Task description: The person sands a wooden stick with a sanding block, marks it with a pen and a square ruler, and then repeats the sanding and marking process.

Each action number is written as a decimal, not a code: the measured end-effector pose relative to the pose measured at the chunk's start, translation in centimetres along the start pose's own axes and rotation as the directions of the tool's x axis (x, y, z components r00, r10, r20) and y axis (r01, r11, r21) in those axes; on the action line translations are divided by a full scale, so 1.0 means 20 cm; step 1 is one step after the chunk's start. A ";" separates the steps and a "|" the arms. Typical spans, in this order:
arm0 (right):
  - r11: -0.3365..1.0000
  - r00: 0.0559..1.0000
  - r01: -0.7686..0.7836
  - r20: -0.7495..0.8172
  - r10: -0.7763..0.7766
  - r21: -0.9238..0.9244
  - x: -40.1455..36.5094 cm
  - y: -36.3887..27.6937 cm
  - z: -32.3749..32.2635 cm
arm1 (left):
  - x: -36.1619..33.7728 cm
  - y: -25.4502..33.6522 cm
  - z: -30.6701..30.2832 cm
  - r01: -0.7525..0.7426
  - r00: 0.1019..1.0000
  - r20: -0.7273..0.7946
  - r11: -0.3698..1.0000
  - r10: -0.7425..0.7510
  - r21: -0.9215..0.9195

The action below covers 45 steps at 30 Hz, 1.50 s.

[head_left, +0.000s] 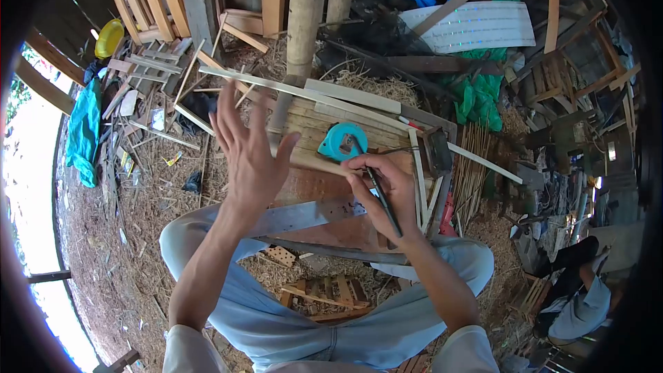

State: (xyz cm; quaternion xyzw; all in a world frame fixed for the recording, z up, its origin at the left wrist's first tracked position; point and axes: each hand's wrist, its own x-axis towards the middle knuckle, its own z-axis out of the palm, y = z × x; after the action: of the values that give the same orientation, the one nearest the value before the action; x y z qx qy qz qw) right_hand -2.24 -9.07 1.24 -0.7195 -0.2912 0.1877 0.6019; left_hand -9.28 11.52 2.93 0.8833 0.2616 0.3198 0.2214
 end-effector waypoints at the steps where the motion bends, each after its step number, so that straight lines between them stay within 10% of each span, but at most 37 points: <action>1: 1.000 1.000 -0.009 -0.007 0.009 0.000 0.02 0.03 -0.02 | 0.01 0.02 -0.06 -0.217 0.958 0.188 0.976 0.216 -0.014; 2: 0.994 0.999 0.015 0.039 -0.019 0.107 0.04 0.06 -0.03 | 0.02 0.04 -0.11 -0.418 0.836 0.362 0.906 0.413 -0.068; 3: 0.976 0.995 0.034 0.084 -0.053 0.215 0.05 0.09 -0.04 | 0.00 0.07 -0.13 -0.104 0.790 0.546 0.939 0.279 -0.329; 6: 0.973 0.997 0.060 0.033 -0.069 0.223 0.06 0.12 -0.03 | -0.06 -0.03 -0.05 -0.005 0.626 0.691 0.888 0.362 -0.460; 8: 0.961 0.999 0.041 0.014 -0.047 0.274 0.05 0.13 0.01 | -0.11 -0.04 -0.02 -0.006 0.678 0.663 0.905 0.317 -0.426; 11: 0.979 0.973 0.157 -0.150 -0.176 -0.127 0.01 0.12 0.03 | -0.18 -0.07 0.01 0.012 0.793 0.574 0.936 0.206 -0.352; 13: 0.966 0.932 0.007 -0.353 0.088 0.259 -0.05 0.13 0.05 | -0.23 -0.08 0.03 0.045 0.849 0.513 0.949 0.128 -0.311; 15: 0.963 0.930 0.034 -0.362 0.068 0.269 -0.08 0.17 0.12 | -0.29 -0.06 0.06 -0.150 0.908 0.343 0.950 0.242 -0.273; 45: 0.980 0.923 0.083 -0.356 -0.144 -0.182 -0.12 0.25 0.18 | -0.38 -0.04 0.16 -0.262 0.927 0.231 0.951 0.296 -0.165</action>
State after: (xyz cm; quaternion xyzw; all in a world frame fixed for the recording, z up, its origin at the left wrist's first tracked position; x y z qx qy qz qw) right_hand -5.30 -8.30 -4.60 -0.7707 -0.2291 -0.0100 0.5945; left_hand -12.46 6.83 -3.17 0.9285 0.0812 0.2494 0.2629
